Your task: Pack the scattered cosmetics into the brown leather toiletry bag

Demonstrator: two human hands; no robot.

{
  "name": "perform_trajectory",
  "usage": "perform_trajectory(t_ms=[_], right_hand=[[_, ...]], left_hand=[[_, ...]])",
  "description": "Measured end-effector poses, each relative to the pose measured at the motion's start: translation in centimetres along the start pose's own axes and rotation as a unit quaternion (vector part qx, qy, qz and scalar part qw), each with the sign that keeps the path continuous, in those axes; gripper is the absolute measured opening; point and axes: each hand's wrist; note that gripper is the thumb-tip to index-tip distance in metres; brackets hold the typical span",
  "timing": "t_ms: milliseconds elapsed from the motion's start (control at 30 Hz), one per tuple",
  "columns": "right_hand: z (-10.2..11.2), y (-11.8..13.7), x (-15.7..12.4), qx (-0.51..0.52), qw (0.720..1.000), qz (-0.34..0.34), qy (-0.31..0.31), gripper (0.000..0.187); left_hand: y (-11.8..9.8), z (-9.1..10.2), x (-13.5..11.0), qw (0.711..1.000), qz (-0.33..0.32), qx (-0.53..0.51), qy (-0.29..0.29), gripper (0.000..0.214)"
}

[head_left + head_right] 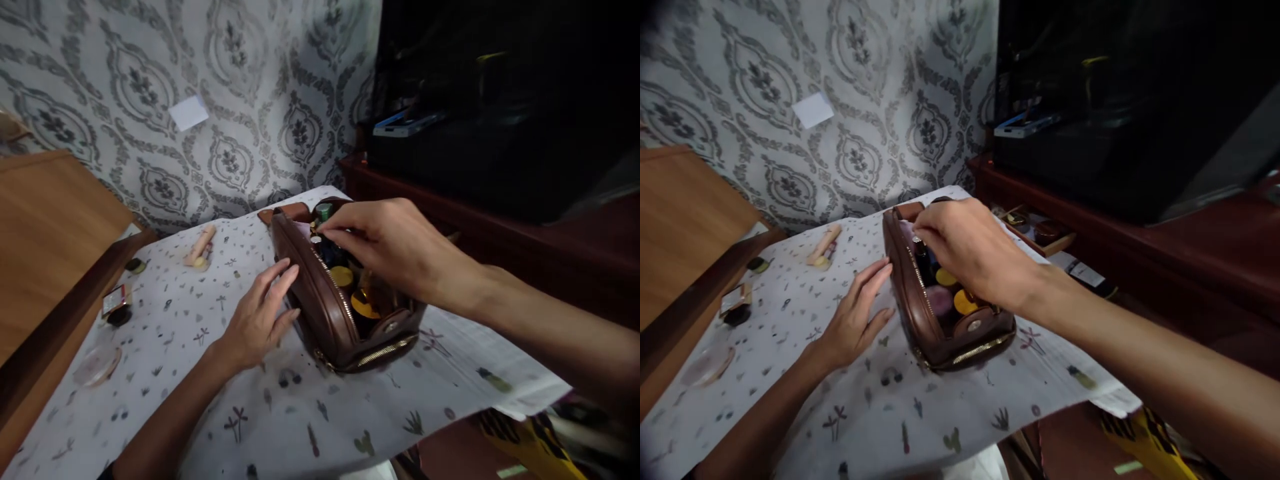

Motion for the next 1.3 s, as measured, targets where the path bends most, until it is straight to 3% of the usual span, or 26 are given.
perform_trajectory(t_ms=[100,200,367,433,500,600,700,767,867,1033,1167,1300], right_hand=[[0.3,1.0,-1.1,-0.048,0.998,0.022,-0.033,0.019],[0.6,2.6,-2.2,-0.049,0.996,0.045,-0.067,0.022],[-0.7,7.1,-4.5,0.027,0.992,0.102,-0.075,0.026],[-2.4,8.9,-5.6,0.086,0.987,0.126,-0.053,0.029],[-4.4,10.2,-6.6,0.119,0.980,0.159,-0.009,0.031],[-7.6,11.2,-7.4,0.101,0.975,0.195,0.010,0.024],[-10.4,11.5,-7.1,0.096,0.980,0.170,0.043,0.018],[-12.0,11.5,-6.4,0.115,0.981,0.126,0.090,0.019],[-14.2,11.5,-5.1,0.196,0.970,0.006,0.146,0.023],[-17.4,10.7,-4.5,0.334,0.910,-0.191,0.156,0.027],[-18.8,9.6,-5.4,0.340,0.897,-0.241,0.146,0.026],[-19.1,9.1,-5.9,0.316,0.910,-0.226,0.145,0.026]], left_hand=[[4.1,0.0,-0.9,0.997,0.056,0.044,-0.003,0.059],[9.9,0.5,-1.7,0.980,0.149,0.129,-0.008,0.054],[18.1,2.7,-2.1,0.876,0.408,0.255,0.030,0.057],[20.1,3.3,-2.1,0.840,0.476,0.257,0.045,0.058],[21.5,3.3,-2.2,0.822,0.512,0.248,0.045,0.057],[22.6,2.7,-2.6,0.819,0.523,0.234,0.032,0.057],[22.6,1.9,-3.1,0.829,0.516,0.215,0.016,0.060],[22.3,1.6,-3.5,0.847,0.493,0.197,0.004,0.060],[21.6,1.9,-4.1,0.881,0.441,0.167,-0.018,0.056],[21.7,2.8,-5.0,0.907,0.393,0.136,-0.063,0.049],[21.9,2.9,-5.9,0.920,0.373,0.112,-0.047,0.045],[19.8,2.4,-7.6,0.930,0.356,0.087,-0.015,0.049]])
Point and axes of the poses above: each hand's wrist, its own x-axis towards the middle knuckle, its own z-axis out of the back of the hand, y = z × x, and after that the axes turned 8 degrees about -x, right-handed
